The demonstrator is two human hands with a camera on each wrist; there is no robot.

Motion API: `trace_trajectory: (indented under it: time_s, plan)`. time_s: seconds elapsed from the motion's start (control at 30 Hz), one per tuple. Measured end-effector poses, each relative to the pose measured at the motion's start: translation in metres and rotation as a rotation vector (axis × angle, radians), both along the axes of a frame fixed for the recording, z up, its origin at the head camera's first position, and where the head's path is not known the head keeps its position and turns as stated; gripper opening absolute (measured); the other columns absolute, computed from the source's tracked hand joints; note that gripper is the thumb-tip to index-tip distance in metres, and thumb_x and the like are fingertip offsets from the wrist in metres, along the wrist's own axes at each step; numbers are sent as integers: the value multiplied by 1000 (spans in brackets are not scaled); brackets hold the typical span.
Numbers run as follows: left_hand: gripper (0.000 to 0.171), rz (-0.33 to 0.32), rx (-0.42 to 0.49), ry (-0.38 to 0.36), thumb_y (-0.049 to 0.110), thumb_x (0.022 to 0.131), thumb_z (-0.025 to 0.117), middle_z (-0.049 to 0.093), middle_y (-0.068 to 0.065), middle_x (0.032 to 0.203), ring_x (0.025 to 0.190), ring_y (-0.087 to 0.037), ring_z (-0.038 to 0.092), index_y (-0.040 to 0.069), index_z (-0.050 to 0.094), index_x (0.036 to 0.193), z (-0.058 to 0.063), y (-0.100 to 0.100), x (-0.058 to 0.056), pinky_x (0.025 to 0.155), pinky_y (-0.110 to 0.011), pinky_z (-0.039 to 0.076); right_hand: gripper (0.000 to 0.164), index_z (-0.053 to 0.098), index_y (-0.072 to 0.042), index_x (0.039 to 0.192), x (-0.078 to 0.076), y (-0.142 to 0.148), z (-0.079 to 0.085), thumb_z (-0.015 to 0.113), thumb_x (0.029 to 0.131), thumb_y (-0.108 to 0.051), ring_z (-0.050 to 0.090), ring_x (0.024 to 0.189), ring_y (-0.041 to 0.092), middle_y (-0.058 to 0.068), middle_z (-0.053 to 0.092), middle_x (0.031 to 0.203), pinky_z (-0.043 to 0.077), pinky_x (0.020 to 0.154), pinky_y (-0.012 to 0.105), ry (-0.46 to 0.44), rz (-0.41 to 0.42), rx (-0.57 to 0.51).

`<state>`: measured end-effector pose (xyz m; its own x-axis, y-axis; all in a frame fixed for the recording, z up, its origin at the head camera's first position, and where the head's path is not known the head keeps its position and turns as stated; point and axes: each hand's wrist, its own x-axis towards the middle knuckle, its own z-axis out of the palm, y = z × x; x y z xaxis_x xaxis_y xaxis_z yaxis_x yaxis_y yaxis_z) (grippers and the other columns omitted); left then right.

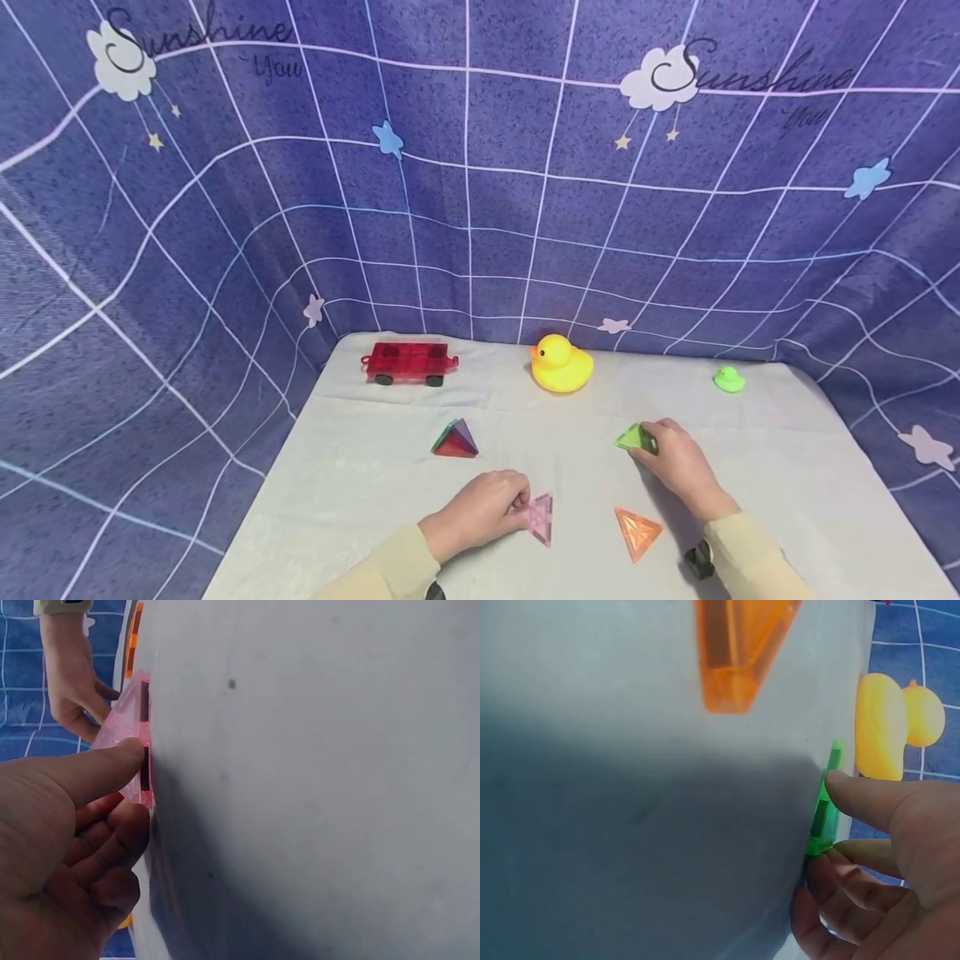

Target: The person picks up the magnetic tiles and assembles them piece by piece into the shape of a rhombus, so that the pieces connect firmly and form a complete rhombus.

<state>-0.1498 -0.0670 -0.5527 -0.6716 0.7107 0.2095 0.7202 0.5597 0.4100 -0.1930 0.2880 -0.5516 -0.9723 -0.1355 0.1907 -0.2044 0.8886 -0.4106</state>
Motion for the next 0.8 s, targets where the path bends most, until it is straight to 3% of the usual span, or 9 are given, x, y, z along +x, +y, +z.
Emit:
trace_trajectory:
  time_s: [0.23, 0.5, 0.8]
  plan:
    - [21, -55, 23, 15, 19, 87, 85, 57, 8, 82, 75, 2, 44, 16, 66, 96, -4, -3, -3, 70, -13, 36, 43, 71, 9, 114, -4, 0, 4, 87, 84, -16, 64, 87, 33, 20, 66, 98, 52, 78, 55, -26, 22, 9]
    - [22, -136, -29, 24, 15, 88, 83, 50, 12, 78, 71, 2, 40, 21, 64, 79, 2, -5, -4, 66, -13, 32, 48, 69, 11, 119, -6, 0, 6, 87, 83, -17, 63, 86, 32, 21, 66, 98, 52, 80, 56, -65, 15, 9]
    - [18, -164, -20, 10, 14, 88, 83, 47, 14, 77, 71, 3, 40, 21, 68, 80, 3, -7, -4, 67, -12, 33, 50, 69, 9, 121, -6, 0, 7, 88, 83, -18, 58, 78, 25, 14, 63, 92, 52, 75, 53, -89, 13, 24]
